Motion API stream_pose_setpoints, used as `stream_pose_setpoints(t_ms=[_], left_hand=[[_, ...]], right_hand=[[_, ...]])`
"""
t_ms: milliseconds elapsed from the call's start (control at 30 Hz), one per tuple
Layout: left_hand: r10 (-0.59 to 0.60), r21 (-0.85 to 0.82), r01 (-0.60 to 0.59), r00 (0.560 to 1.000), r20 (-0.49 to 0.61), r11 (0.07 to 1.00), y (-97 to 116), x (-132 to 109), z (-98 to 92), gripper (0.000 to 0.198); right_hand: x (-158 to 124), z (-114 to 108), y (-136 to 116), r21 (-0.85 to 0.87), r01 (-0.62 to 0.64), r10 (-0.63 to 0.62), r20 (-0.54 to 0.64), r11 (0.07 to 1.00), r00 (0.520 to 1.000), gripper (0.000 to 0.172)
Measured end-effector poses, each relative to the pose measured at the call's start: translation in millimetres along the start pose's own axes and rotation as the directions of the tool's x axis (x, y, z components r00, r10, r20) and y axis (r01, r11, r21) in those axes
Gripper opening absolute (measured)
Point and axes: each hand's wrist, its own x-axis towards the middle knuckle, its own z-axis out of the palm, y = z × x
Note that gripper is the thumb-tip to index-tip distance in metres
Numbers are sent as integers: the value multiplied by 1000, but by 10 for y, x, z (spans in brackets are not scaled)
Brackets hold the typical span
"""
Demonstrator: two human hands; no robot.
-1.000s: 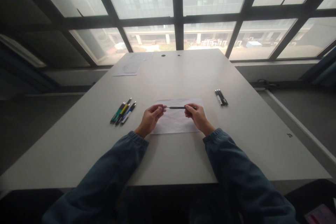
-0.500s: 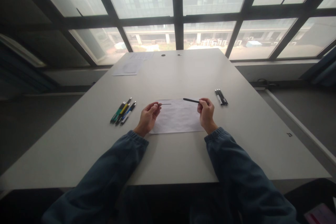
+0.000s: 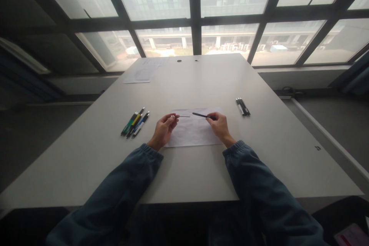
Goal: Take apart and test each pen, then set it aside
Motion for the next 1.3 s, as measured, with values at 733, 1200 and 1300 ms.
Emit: stream_pose_setpoints(t_ms=[733,1200,1300], left_hand=[[-10,48,7,998,65,999,5,-33,49,30],[-33,170,13,993,115,985,4,-76,99,34],[-44,190,23,993,106,981,10,-86,106,34]], right_hand=[[-32,-39,-86,-572,207,-211,61,793,976,22],[-185,170,-229,-269,304,-204,342,914,917,18],[-176,154,-218,-277,310,-216,322,910,922,17]])
